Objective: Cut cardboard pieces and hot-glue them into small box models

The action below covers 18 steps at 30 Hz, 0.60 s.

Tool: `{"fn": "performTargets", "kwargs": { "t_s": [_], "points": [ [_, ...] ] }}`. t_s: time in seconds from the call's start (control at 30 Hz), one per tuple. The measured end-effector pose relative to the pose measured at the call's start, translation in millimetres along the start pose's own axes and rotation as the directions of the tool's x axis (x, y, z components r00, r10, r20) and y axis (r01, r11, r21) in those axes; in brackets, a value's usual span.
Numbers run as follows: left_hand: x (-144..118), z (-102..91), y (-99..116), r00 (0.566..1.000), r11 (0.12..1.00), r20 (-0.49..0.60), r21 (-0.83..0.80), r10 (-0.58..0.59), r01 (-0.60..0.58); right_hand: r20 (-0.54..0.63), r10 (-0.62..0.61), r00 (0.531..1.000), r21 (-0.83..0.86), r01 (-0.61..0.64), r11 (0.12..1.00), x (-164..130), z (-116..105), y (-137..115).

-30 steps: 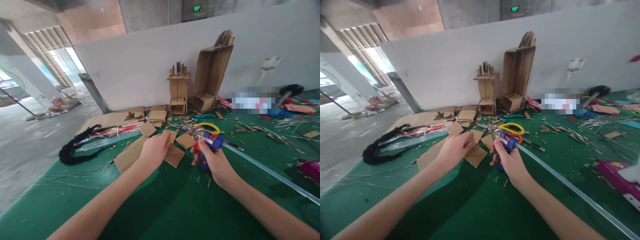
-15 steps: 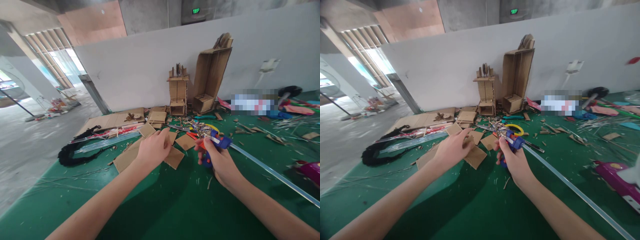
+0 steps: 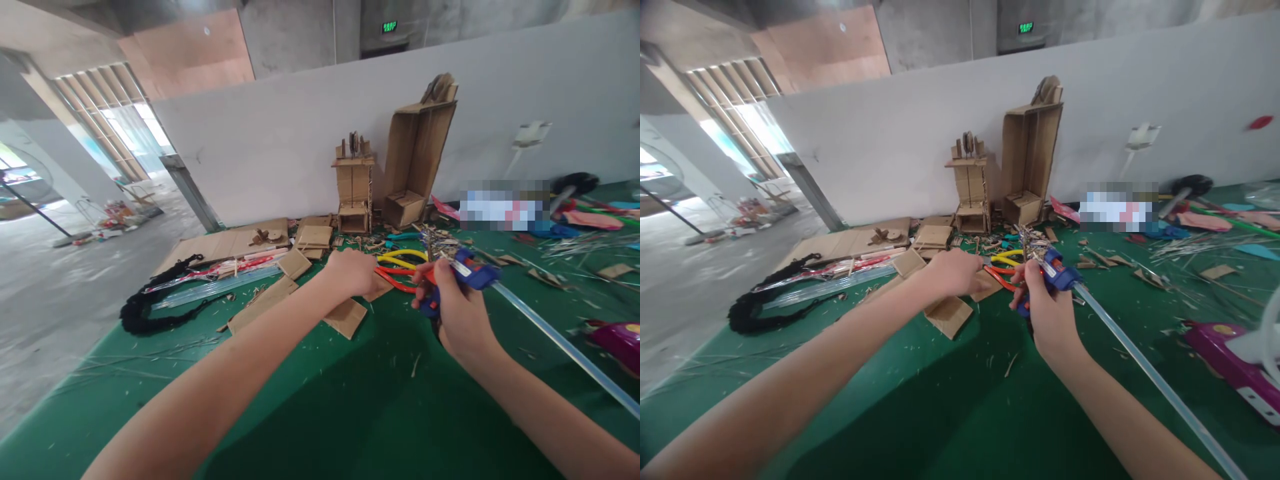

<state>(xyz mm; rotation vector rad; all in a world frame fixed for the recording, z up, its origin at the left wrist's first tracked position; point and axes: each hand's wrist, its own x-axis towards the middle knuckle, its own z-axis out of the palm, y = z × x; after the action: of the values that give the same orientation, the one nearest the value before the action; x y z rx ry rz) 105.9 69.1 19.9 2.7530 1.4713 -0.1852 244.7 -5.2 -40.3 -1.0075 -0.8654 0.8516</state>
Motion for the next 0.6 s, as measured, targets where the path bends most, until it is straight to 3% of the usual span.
{"fn": "performTargets", "kwargs": {
  "t_s": [0.1,0.3,0.37,0.43,0.5,0.6],
  "points": [
    [15.2,9.7,15.3,0.997,0.997,0.079,0.077,-0.006,0.0,-0.003,-0.001,1.0,-0.001,0.001,1.0,0.9,0.2,3.7],
    [16.6,12.6,18.6,0.996,0.998,0.094,0.067,-0.002,-0.005,0.012,-0.016,1.0,-0.047,0.016,0.999,-2.8,2.2,7.2],
    [6.1,6.9,16.6,0.999,0.998,0.042,0.06,0.019,-0.021,0.008,-0.035,0.999,-0.032,0.035,0.999,-4.4,3.3,4.0],
    [-9.4,-1.2,11.6,0.995,0.998,-0.079,0.036,0.061,-0.058,-0.015,-0.074,0.997,0.0,0.074,0.997,-5.2,3.9,-0.9],
    [-27.4,-10.3,1.2,0.98,0.992,-0.173,-0.064,0.097,-0.109,-0.053,-0.113,0.992,0.031,0.114,0.993,-5.5,3.8,-5.6],
    [-51.3,-22.4,-24.0,0.966,0.878,-0.259,-0.456,0.024,-0.144,-0.079,-0.124,0.989,0.062,0.129,0.99,-6.2,3.0,-8.3]
  ]
}}
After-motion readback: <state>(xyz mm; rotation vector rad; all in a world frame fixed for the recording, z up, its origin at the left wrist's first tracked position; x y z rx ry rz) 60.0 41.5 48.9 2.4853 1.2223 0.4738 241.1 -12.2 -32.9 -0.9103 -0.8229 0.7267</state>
